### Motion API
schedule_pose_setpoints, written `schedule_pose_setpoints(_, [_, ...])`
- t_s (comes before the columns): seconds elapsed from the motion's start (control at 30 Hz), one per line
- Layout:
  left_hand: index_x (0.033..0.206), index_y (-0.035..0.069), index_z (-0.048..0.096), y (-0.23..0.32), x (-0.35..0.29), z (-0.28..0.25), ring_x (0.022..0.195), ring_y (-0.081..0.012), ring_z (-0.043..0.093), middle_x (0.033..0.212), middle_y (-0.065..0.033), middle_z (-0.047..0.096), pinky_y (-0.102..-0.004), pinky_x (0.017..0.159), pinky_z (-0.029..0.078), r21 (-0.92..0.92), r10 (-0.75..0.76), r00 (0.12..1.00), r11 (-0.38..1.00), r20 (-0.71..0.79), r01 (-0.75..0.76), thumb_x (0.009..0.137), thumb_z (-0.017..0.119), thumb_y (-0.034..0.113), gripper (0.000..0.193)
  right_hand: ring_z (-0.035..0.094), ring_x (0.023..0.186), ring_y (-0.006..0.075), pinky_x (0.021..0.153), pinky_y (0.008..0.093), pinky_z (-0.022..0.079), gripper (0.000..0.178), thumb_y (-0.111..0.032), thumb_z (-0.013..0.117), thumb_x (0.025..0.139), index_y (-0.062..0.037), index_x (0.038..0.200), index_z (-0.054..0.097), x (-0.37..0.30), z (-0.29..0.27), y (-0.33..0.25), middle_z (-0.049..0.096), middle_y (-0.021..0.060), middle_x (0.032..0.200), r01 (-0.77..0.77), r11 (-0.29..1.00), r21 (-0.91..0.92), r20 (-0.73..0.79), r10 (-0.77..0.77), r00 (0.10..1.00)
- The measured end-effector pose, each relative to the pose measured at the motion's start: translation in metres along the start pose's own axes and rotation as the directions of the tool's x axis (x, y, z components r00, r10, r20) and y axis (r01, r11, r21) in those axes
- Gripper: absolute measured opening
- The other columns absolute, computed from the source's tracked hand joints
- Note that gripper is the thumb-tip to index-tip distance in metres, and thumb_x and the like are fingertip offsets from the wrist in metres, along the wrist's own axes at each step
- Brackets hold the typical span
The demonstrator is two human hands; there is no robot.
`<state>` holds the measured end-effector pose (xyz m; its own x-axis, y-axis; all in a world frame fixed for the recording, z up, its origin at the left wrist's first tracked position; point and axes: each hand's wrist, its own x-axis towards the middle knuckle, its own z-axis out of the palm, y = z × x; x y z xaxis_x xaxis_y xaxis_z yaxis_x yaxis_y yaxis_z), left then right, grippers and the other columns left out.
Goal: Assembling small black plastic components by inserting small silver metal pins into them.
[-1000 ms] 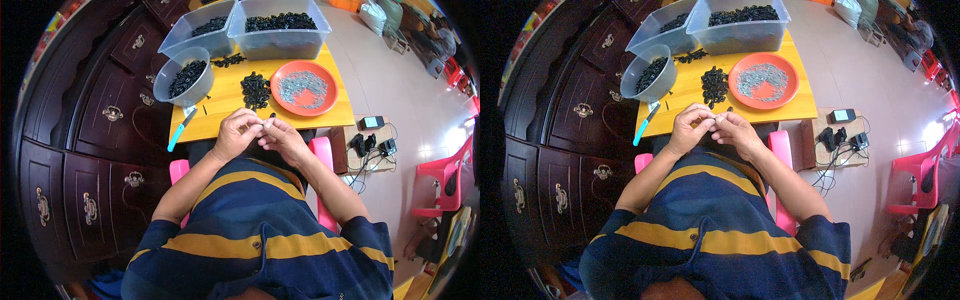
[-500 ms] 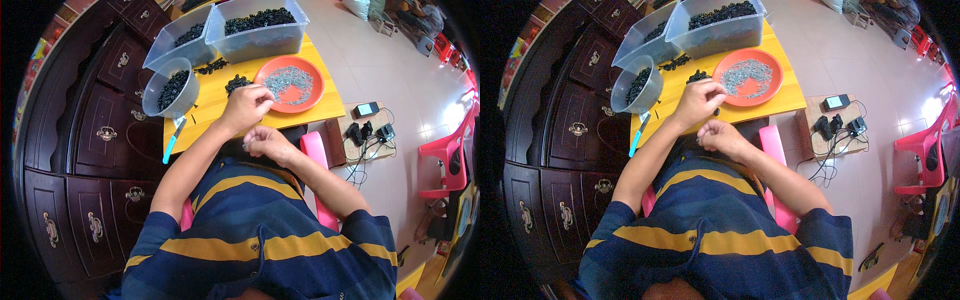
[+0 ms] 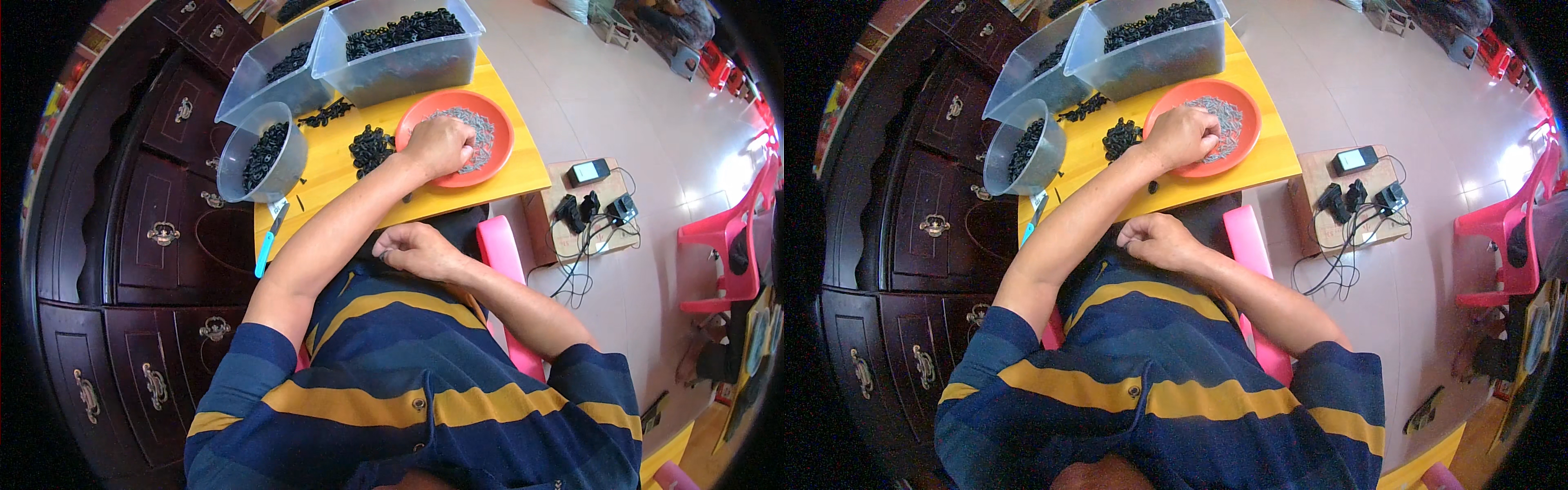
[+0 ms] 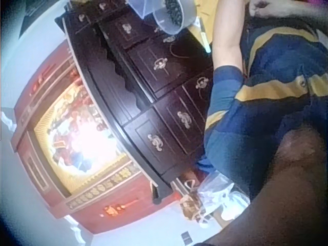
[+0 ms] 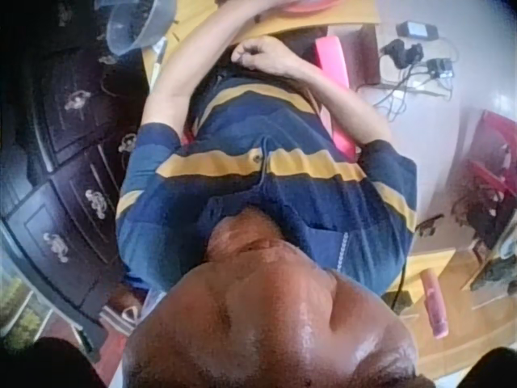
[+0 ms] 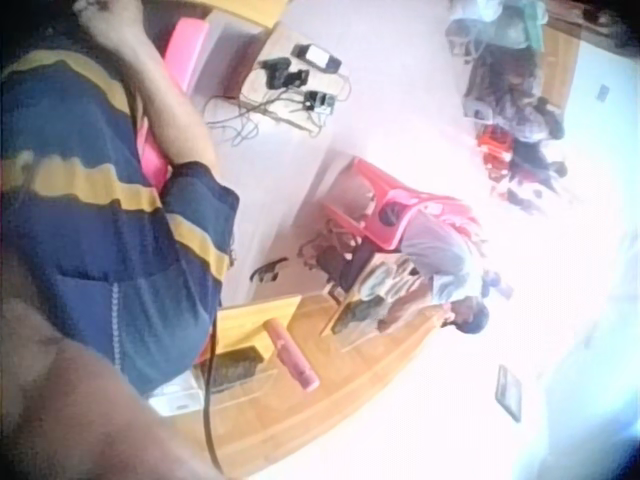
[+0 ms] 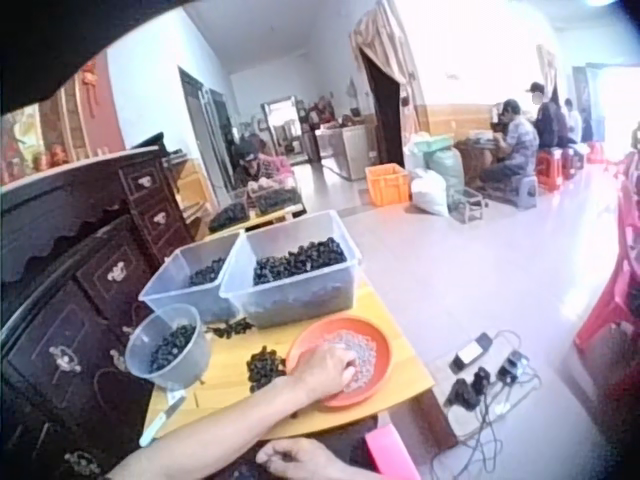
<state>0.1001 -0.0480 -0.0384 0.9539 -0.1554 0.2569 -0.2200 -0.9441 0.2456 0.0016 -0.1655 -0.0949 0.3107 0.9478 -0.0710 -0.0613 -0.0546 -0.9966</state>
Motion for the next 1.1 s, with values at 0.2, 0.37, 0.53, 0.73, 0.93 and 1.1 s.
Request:
schedule_pose_setpoints(0.2, [0.079,0.008,0.07,0.003,0.012,0.002,0.084,-0.0337,0.068,0.086,-0.012,0.07,-0.049,0.072,0.055,0.111,-0.019,0.995,0.994,0.098,0.008,0.078,0.064,0.019,0.012,0.068,0.084,0.015,0.082,0.0313,0.054,0.019,-0.01,0.065,0.084,-0.0031,0.1,0.072,0.002,0.0,0.001,0.073,0.0079,0.091,0.003,1.0,0.014,0.006,-0.003,1.0])
schedule_pose_setpoints(0.37, [0.084,0.003,0.066,0.006,0.015,-0.001,0.084,-0.0378,0.067,0.085,-0.0192,0.069,-0.0531,0.074,0.054,0.236,0.03,0.973,0.968,0.227,-0.085,0.08,0.061,0.017,0.016,0.068,0.085,0.0151,0.082,0.0317,0.055,0.018,-0.011,0.065,0.085,-0.0027,0.099,0.071,0.002,0.001,0.003,0.073,0.0078,0.091,-0.004,1.0,-0.001,0.013,0.004,1.0])
schedule_pose_setpoints(0.53, [0.088,0.002,0.062,0.003,0.003,-0.003,0.083,-0.0392,0.067,0.085,-0.0196,0.068,-0.0539,0.073,0.053,0.172,0.013,0.987,0.984,0.159,-0.041,0.081,0.06,0.017,0.016,0.058,0.075,0.0079,0.069,0.0246,0.05,0.016,-0.001,0.06,0.09,0.0012,0.105,0.066,0.001,0.002,-0.003,0.064,0.0009,0.087,-0.011,1.0,-0.004,0.041,0.011,0.999])
schedule_pose_setpoints(0.73, [0.092,0.002,0.061,-0.002,-0.01,-0.025,0.087,-0.0385,0.068,0.091,-0.0198,0.069,-0.052,0.076,0.054,0.077,-0.038,0.996,0.997,0.078,0.032,0.082,0.059,0.016,0.017,0.057,0.078,0.0078,0.071,0.0241,0.05,0.016,-0.003,0.06,0.091,-0.0009,0.106,0.065,0.0,-0.001,-0.004,0.063,-0.0001,0.088,-0.019,1.0,0.02,0.024,0.018,1.0])
schedule_pose_setpoints(0.93, [0.089,0.005,0.056,-0.004,-0.043,-0.043,0.078,-0.0382,0.066,0.081,-0.0166,0.067,-0.0491,0.068,0.051,-0.087,-0.064,0.998,0.994,-0.008,0.063,0.084,0.057,0.016,0.012,0.055,0.075,0.0068,0.07,0.0224,0.049,0.015,-0.006,0.058,0.092,-0.0059,0.106,0.065,0.001,-0.008,-0.014,0.06,-0.0011,0.088,-0.011,0.966,0.259,-0.095,0.037,0.995])
schedule_pose_setpoints(1.1, [0.09,0.005,0.056,0.0,-0.058,-0.056,0.078,-0.0381,0.066,0.081,-0.0167,0.066,-0.0487,0.068,0.051,-0.143,-0.088,0.996,0.986,-0.02,0.084,0.085,0.056,0.015,0.011,0.054,0.066,0.0078,0.063,0.0223,0.046,0.012,-0.009,0.059,0.091,-0.0065,0.102,0.064,0.003,-0.019,-0.015,0.059,-0.0015,0.085,0.012,0.888,0.461,-0.269,0.127,0.955])
